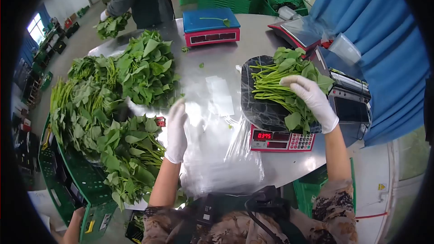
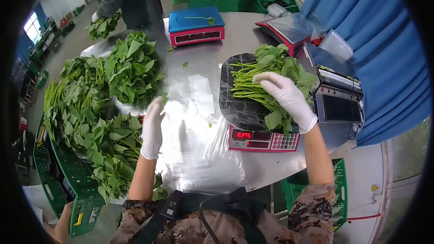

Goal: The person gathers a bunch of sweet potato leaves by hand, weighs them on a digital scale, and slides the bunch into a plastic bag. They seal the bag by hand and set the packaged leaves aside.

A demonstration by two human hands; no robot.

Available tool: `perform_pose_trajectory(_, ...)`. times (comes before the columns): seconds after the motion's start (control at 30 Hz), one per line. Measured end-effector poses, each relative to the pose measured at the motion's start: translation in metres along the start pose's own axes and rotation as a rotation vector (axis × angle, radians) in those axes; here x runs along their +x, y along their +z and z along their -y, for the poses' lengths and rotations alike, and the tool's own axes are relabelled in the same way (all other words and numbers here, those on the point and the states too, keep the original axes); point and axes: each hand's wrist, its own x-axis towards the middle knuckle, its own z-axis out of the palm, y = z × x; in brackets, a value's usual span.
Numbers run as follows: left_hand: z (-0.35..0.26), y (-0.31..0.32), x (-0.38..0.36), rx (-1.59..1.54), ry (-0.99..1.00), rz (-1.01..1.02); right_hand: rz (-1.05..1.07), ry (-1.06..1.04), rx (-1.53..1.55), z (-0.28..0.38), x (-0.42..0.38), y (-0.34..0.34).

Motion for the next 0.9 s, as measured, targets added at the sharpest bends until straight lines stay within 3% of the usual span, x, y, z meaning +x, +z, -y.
perform_pose_trajectory(0.2,-0.017,0.030,-0.045,0.304,-0.121,0.332,-0.164,-0.095,-0.138,-0.019,-0.014,-0.008)
perform_pose_trajectory(0.33,-0.002,0.041,-0.055,0.343,-0.178,0.438,-0.285,-0.406,-0.563,-0.045,0.003,-0.017)
perform_pose_trajectory(0.47,0.001,0.048,-0.058,0.352,-0.192,0.540,-0.199,-0.388,-1.020,-0.073,0.005,0.003)
perform_pose_trajectory(0.53,-0.003,0.049,-0.051,0.398,-0.204,0.573,-0.311,-0.414,-1.208,-0.077,0.002,0.016)
perform_pose_trajectory(0.77,0.011,0.051,-0.035,0.308,-0.219,0.637,-0.344,-0.230,-1.216,-0.099,0.005,0.022)
perform_pose_trajectory(0.9,0.010,0.044,-0.031,0.330,-0.170,0.644,-0.400,-0.264,-1.076,-0.086,0.007,0.016)
